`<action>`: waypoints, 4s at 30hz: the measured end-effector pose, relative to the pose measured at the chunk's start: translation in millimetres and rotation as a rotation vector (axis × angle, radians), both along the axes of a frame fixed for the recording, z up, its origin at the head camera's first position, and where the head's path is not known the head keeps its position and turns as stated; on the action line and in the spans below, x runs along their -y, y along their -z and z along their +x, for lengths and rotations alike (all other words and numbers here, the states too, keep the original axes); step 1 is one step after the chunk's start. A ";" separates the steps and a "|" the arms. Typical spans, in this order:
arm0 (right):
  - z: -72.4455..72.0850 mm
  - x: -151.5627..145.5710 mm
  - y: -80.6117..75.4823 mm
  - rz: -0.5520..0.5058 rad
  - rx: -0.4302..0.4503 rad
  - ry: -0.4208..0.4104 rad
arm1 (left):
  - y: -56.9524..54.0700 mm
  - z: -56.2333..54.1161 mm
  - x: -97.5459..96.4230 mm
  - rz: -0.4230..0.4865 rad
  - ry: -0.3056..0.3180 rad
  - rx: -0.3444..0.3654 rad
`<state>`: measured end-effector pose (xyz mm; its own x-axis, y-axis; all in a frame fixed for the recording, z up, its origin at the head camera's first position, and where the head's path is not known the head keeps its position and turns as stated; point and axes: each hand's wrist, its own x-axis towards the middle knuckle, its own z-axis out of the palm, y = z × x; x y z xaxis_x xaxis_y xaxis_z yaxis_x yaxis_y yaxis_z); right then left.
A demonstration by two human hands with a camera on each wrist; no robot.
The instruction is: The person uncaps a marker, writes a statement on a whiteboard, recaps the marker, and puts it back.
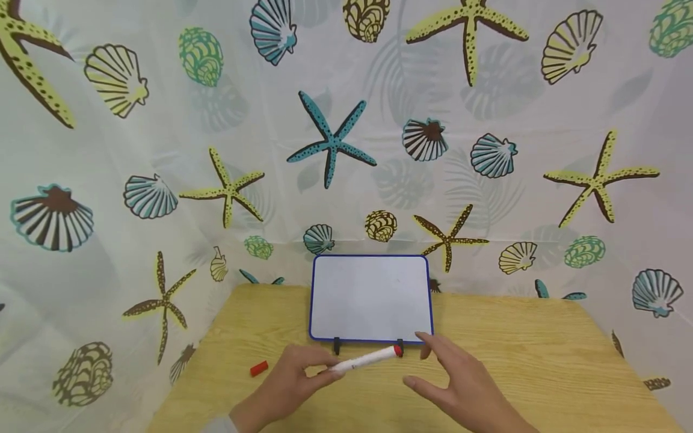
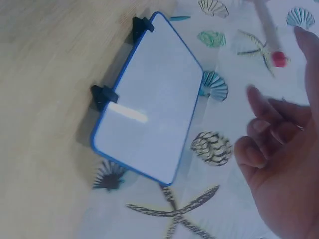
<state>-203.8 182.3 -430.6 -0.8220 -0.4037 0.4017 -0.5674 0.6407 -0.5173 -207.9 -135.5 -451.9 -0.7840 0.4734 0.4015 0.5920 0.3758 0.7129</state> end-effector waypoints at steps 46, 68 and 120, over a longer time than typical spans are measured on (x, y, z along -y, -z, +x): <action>14.0 51.5 29.6 -0.522 0.713 -0.193 | -5.8 15.1 -39.5 -0.008 0.151 -0.198; 14.2 49.3 33.8 -0.531 0.731 -0.185 | 0.2 13.7 -40.6 -0.019 0.166 -0.281; -40.5 62.3 2.4 -0.504 0.546 0.053 | 98.0 -163.7 32.6 0.217 -0.792 0.307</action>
<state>-244.3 119.9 -433.0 -0.9708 -0.2329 0.0569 -0.1208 0.2701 -0.9552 -371.7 -168.2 -549.9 -0.9380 -0.3185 0.1368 -0.0155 0.4328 0.9014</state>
